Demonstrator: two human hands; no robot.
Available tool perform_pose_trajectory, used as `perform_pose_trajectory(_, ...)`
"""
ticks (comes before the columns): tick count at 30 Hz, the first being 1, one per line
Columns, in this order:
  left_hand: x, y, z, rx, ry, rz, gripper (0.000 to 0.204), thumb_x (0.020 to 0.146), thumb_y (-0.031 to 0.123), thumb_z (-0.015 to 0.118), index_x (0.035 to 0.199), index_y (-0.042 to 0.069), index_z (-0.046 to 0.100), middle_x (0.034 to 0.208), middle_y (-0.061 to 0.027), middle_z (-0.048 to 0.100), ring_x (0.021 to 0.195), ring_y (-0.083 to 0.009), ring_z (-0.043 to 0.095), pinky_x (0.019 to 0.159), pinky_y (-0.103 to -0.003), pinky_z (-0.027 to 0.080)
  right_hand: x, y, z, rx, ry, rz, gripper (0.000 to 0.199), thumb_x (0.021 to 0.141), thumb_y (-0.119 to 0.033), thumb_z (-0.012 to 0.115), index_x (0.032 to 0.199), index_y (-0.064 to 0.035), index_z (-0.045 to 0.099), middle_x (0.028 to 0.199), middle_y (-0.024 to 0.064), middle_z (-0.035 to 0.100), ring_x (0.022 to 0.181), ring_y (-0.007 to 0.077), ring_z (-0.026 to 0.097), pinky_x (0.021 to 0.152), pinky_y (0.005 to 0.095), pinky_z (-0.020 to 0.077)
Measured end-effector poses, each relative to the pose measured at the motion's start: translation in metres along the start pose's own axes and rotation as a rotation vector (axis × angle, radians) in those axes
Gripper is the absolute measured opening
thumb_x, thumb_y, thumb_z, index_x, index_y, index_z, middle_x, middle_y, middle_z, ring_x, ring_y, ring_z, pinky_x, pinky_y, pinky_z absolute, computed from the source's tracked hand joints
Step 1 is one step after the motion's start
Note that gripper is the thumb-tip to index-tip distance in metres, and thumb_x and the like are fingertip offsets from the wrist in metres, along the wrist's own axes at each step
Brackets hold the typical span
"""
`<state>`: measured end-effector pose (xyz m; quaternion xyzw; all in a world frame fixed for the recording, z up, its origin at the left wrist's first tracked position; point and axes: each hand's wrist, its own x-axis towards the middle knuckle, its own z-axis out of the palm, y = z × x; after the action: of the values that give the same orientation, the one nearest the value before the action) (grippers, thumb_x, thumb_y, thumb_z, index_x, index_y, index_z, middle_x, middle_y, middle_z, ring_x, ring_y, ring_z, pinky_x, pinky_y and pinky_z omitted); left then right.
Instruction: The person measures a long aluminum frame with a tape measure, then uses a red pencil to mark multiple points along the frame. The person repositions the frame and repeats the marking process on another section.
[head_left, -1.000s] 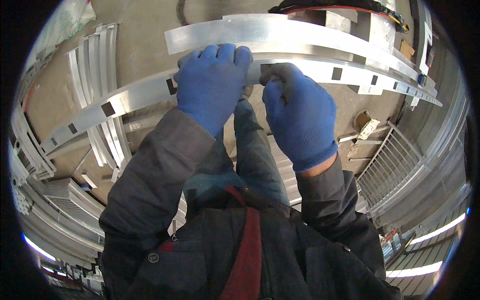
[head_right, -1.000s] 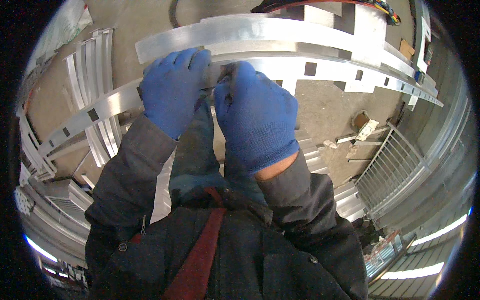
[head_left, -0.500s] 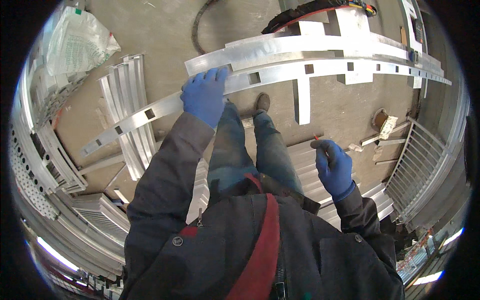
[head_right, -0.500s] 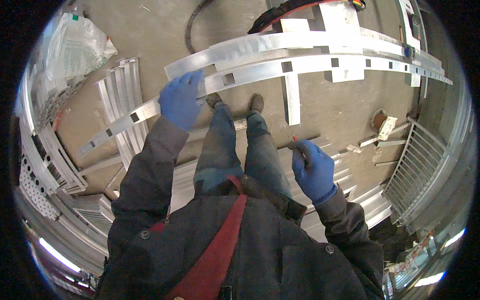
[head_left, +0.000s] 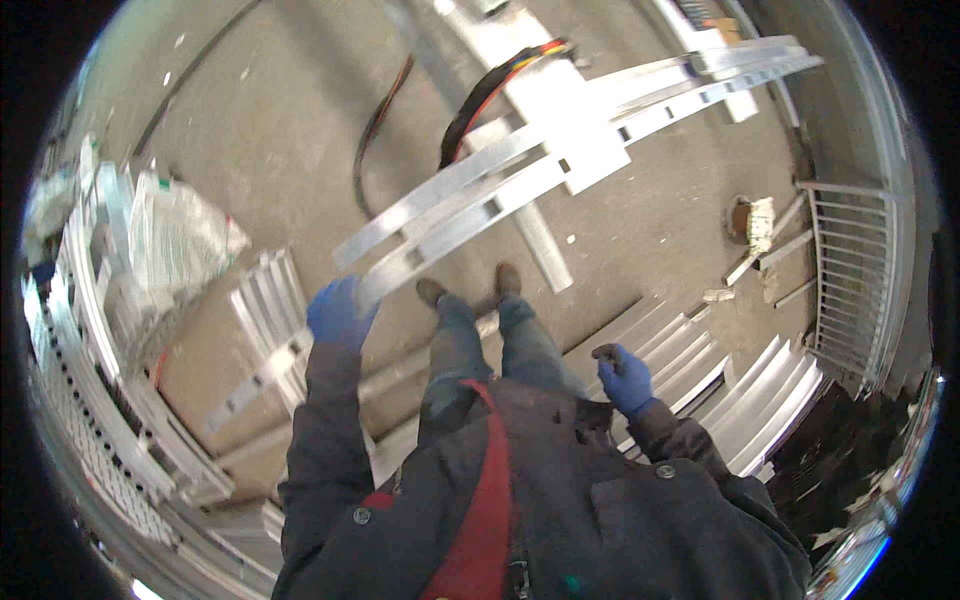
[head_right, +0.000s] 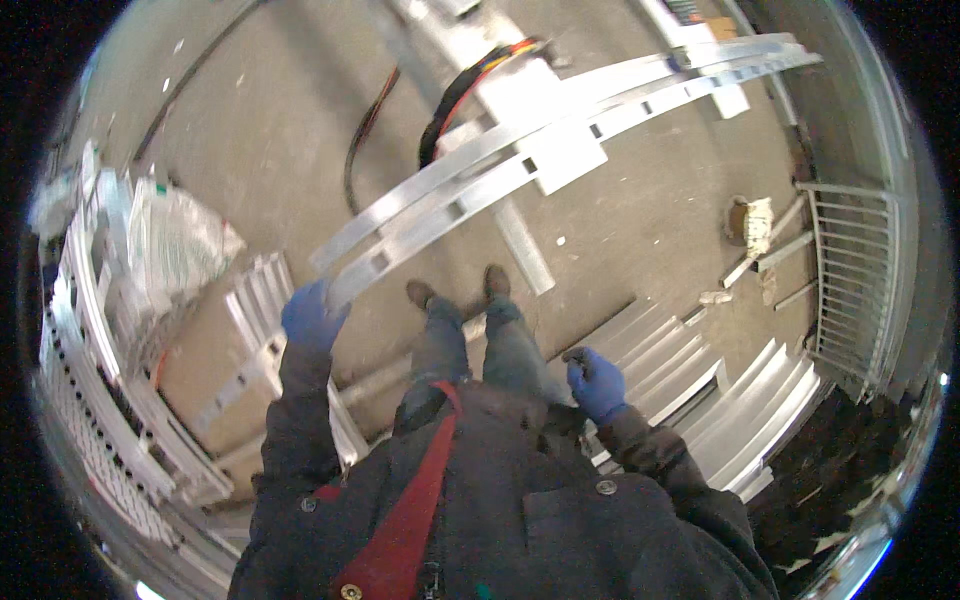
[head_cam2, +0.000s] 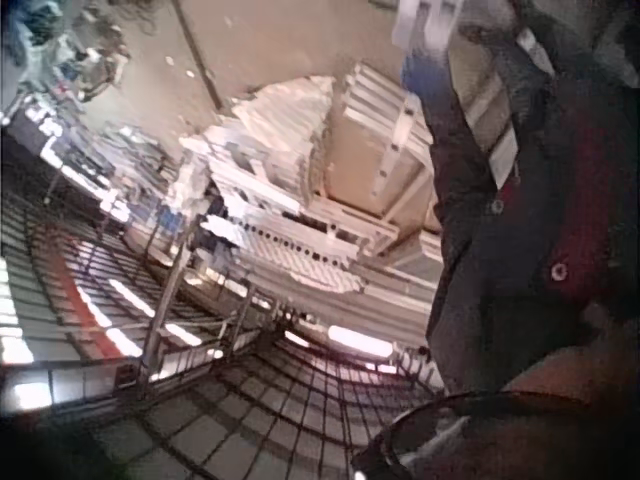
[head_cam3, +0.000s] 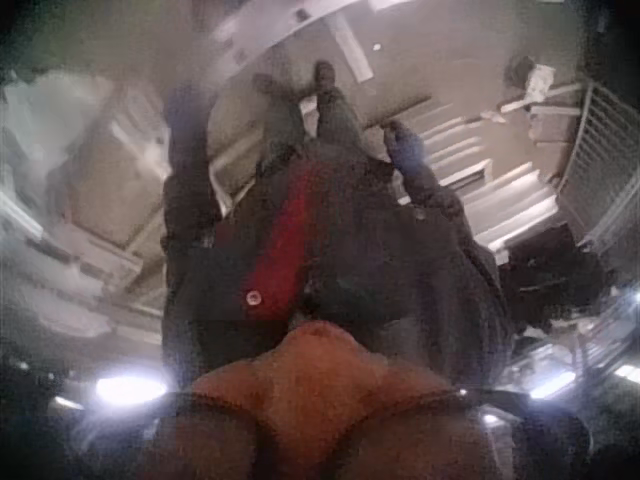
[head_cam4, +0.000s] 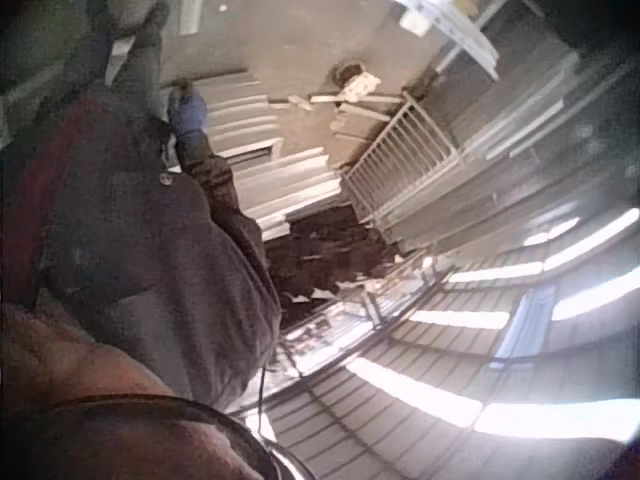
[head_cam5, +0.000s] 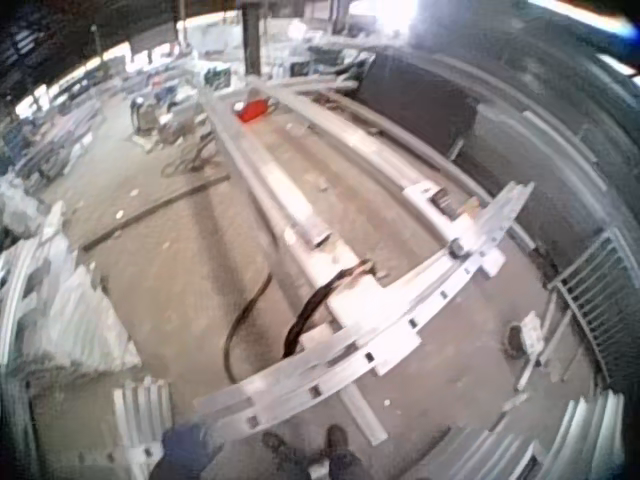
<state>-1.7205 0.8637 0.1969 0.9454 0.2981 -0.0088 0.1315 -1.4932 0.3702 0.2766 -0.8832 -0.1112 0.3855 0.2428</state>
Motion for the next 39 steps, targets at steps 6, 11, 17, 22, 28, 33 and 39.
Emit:
perform_pose_trajectory(6, -0.051, 0.05, -0.092, -0.099, -0.149, 0.121, 0.06, 0.082, 0.049, 0.087, 0.122, 0.006, 0.071, 0.11, -0.0206, 0.073, 0.1, -0.042, 0.071, 0.087, -0.054, 0.057, -0.007, 0.031, -0.018, 0.0, -0.031, 0.175, 0.034, 0.101, -0.042, 0.064, 0.12, -0.0156, 0.074, 0.104, 0.0157, 0.079, 0.099, 0.0384, 0.076, 0.089, 0.0493, 0.0591)
perform_pose_trajectory(11, -0.081, 0.103, -0.136, -0.093, -0.351, -0.08, 0.058, 0.077, 0.051, 0.088, 0.114, 0.009, 0.074, 0.1, -0.0196, 0.074, 0.095, -0.0415, 0.073, 0.083, -0.055, 0.057, 0.004, 0.017, -0.06, -0.024, 0.082, -0.03, 0.034, 0.101, -0.041, 0.064, 0.12, -0.0148, 0.074, 0.104, 0.0171, 0.079, 0.098, 0.0369, 0.077, 0.088, 0.0481, 0.0591)
perform_pose_trajectory(17, -0.126, 0.152, -0.174, -0.12, -0.244, -0.119, 0.052, 0.072, 0.05, 0.089, 0.102, 0.01, 0.075, 0.09, -0.0156, 0.074, 0.084, -0.0408, 0.074, 0.073, -0.055, 0.058, 0.082, -0.014, -0.098, 0.855, 0.076, 0.075, 0.053, 0.104, -0.054, 0.064, 0.127, -0.0069, 0.069, 0.106, 0.014, 0.077, 0.093, 0.0318, 0.076, 0.085, 0.0472, 0.0599)
perform_pose_trajectory(22, -0.155, 0.17, -0.177, -0.048, -0.128, -0.059, 0.047, 0.072, 0.049, 0.089, 0.096, 0.011, 0.074, 0.086, -0.0144, 0.073, 0.08, -0.0403, 0.073, 0.07, -0.054, 0.057, 0.153, -0.057, -0.138, 1.827, -0.134, -0.002, 0.056, 0.103, -0.057, 0.067, 0.129, -0.0075, 0.065, 0.111, 0.0135, 0.075, 0.1, 0.0336, 0.075, 0.09, 0.0471, 0.0619)
perform_pose_trajectory(28, -0.169, 0.162, -0.183, 0.036, 0.001, 0.007, 0.042, 0.074, 0.046, 0.087, 0.095, 0.011, 0.075, 0.086, -0.0162, 0.073, 0.079, -0.0412, 0.072, 0.068, -0.054, 0.056, 0.165, -0.094, -0.152, 1.866, -0.045, -0.089, 0.045, 0.106, -0.05, 0.066, 0.121, -0.0075, 0.067, 0.11, 0.0126, 0.075, 0.1, 0.0314, 0.075, 0.096, 0.0501, 0.0624)
perform_pose_trajectory(33, -0.187, 0.119, -0.22, 0.065, 0.278, 0.118, 0.041, 0.072, 0.043, 0.088, 0.094, 0.011, 0.075, 0.081, -0.0147, 0.071, 0.075, -0.0405, 0.069, 0.064, -0.051, 0.053, 0.117, -0.124, -0.128, 1.929, -0.152, -0.198, 0.035, 0.107, -0.035, 0.068, 0.13, -0.0082, 0.067, 0.12, 0.0102, 0.076, 0.108, 0.0307, 0.074, 0.104, 0.0517, 0.0586)
perform_pose_trajectory(39, -0.195, 0.052, -0.236, 0.086, 0.165, 0.043, 0.041, 0.069, 0.041, 0.091, 0.094, 0.012, 0.076, 0.084, -0.015, 0.07, 0.08, -0.0418, 0.069, 0.072, -0.052, 0.054, 0.022, -0.148, -0.129, 1.81, -0.188, -0.259, 0.044, 0.107, -0.039, 0.068, 0.136, -0.0065, 0.064, 0.127, 0.0144, 0.072, 0.116, 0.0329, 0.071, 0.108, 0.054, 0.056)
